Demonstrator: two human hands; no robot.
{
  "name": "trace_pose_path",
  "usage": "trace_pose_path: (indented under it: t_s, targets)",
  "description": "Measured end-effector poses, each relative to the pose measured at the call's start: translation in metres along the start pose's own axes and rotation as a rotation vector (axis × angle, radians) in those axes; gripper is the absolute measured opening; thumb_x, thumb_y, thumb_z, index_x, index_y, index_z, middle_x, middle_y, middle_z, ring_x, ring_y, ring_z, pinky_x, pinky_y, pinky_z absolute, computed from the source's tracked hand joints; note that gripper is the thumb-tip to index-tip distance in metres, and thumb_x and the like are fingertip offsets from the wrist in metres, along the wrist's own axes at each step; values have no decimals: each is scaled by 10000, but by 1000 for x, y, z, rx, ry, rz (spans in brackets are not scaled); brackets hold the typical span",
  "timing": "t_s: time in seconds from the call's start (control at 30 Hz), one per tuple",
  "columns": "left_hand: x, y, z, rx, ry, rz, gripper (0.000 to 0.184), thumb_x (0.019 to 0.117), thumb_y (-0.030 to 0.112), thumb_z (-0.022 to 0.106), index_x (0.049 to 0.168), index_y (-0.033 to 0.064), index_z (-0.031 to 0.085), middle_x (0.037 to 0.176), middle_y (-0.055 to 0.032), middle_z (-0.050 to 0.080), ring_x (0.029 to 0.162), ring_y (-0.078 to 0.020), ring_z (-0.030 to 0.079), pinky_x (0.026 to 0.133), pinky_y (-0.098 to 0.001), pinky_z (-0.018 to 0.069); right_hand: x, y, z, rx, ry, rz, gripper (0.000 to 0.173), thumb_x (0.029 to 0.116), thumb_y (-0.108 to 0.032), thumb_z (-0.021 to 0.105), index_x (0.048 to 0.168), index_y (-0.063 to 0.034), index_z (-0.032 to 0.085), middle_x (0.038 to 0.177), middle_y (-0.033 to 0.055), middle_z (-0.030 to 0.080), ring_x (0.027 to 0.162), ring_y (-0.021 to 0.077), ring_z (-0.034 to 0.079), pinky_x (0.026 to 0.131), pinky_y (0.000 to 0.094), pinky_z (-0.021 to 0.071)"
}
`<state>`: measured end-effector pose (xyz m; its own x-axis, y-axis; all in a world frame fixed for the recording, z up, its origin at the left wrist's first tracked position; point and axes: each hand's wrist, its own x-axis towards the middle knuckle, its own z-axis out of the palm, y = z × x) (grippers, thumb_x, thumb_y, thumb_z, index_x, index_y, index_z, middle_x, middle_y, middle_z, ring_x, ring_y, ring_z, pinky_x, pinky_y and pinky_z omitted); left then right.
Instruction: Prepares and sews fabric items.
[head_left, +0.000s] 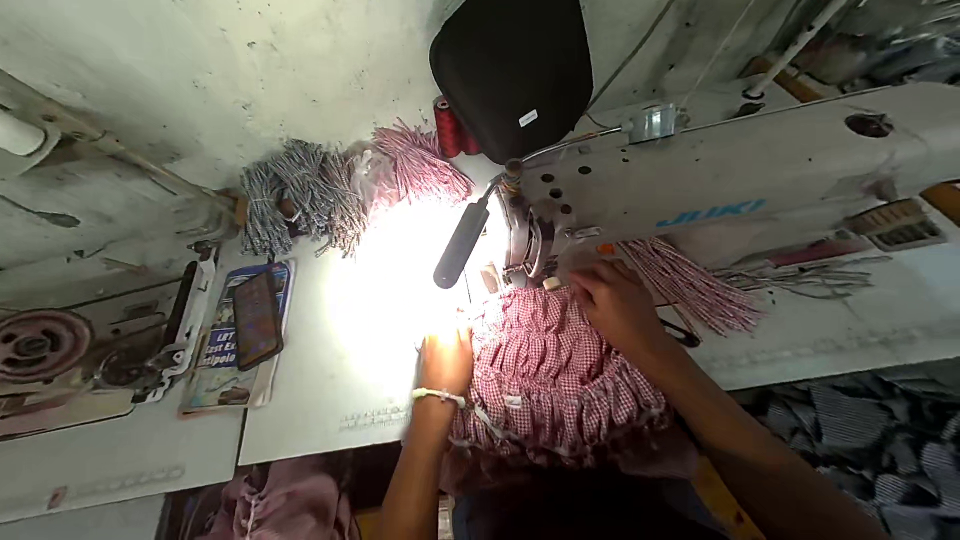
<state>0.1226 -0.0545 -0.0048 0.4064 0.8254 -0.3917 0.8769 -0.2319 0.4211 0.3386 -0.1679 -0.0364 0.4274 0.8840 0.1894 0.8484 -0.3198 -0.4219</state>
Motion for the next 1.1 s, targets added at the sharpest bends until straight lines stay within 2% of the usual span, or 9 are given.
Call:
trace_pose_path:
  t_s: [0.1,0.2,0.33,0.43,0.57,0.73,0.77,0.97,1.1]
  targets:
    - [0,12,0,82,-53,7,465,1119,321,371,1427,34,569,1255,-242,673,1219,-402,627,1049,-568,459,3,-27,15,115,-24,-93,338,1060,-232,522,1181,-14,750,1206,187,725,1185,382,661,1040,560,479]
    - [3,29,5,159,16,80,406,1096,331,460,1350,61,628,1222,-214,689,1171,-395,648,987,-586,478,9,-49,31,219,-216,-91,426,1060,-380,532,1232,-36,714,1166,183,720,1179,374,644,1055,562,455]
    - [18,28,10,54,30,116,320,1072,293,530,1233,57,675,1161,-182,702,1123,-354,667,961,-570,503,23,-48,28,296,-298,37,312,1056,-240,559,1043,21,729,1007,214,724,1030,375,681,989,577,461]
    - [13,13,4,-8,-42,122,291,1062,243,554,1256,51,656,1142,-177,698,1099,-338,669,976,-543,506,26,-29,7,268,-428,97,336,1058,-260,581,1086,40,728,1069,243,714,1087,392,668,992,571,479]
    - [5,0,-2,47,-125,131,260,1041,271,595,1150,59,699,1039,-152,722,1004,-319,691,917,-543,516,26,-13,-3,265,-553,-6,340,1069,-259,557,1105,39,717,1089,234,701,1090,375,652,998,552,465]
    - [-1,47,-2,183,-159,42,345,1078,160,480,1378,5,548,1259,-233,654,1183,-388,642,1003,-550,495,17,-48,10,308,-493,-92,416,1072,-348,521,1114,26,699,1096,198,701,1090,343,659,979,545,470]
    - [-2,50,1,168,-130,40,360,1077,142,470,1409,10,516,1262,-230,651,1173,-383,650,990,-539,509,16,-52,12,306,-510,-77,438,1061,-385,541,1121,23,690,1093,195,702,1092,340,657,978,547,462]
    - [7,16,45,-111,303,310,243,1036,159,580,1140,-22,704,1001,-197,731,932,-360,725,832,-532,569,23,-52,21,340,-433,107,336,1064,-264,549,1042,25,718,986,225,711,1012,381,676,917,571,491]
    - [25,3,38,-5,341,240,241,1034,199,596,1190,169,778,1059,-135,773,947,-376,740,804,-613,542,37,-60,13,163,-438,347,390,1059,-337,559,1117,14,719,1121,236,708,1147,393,649,977,565,474]
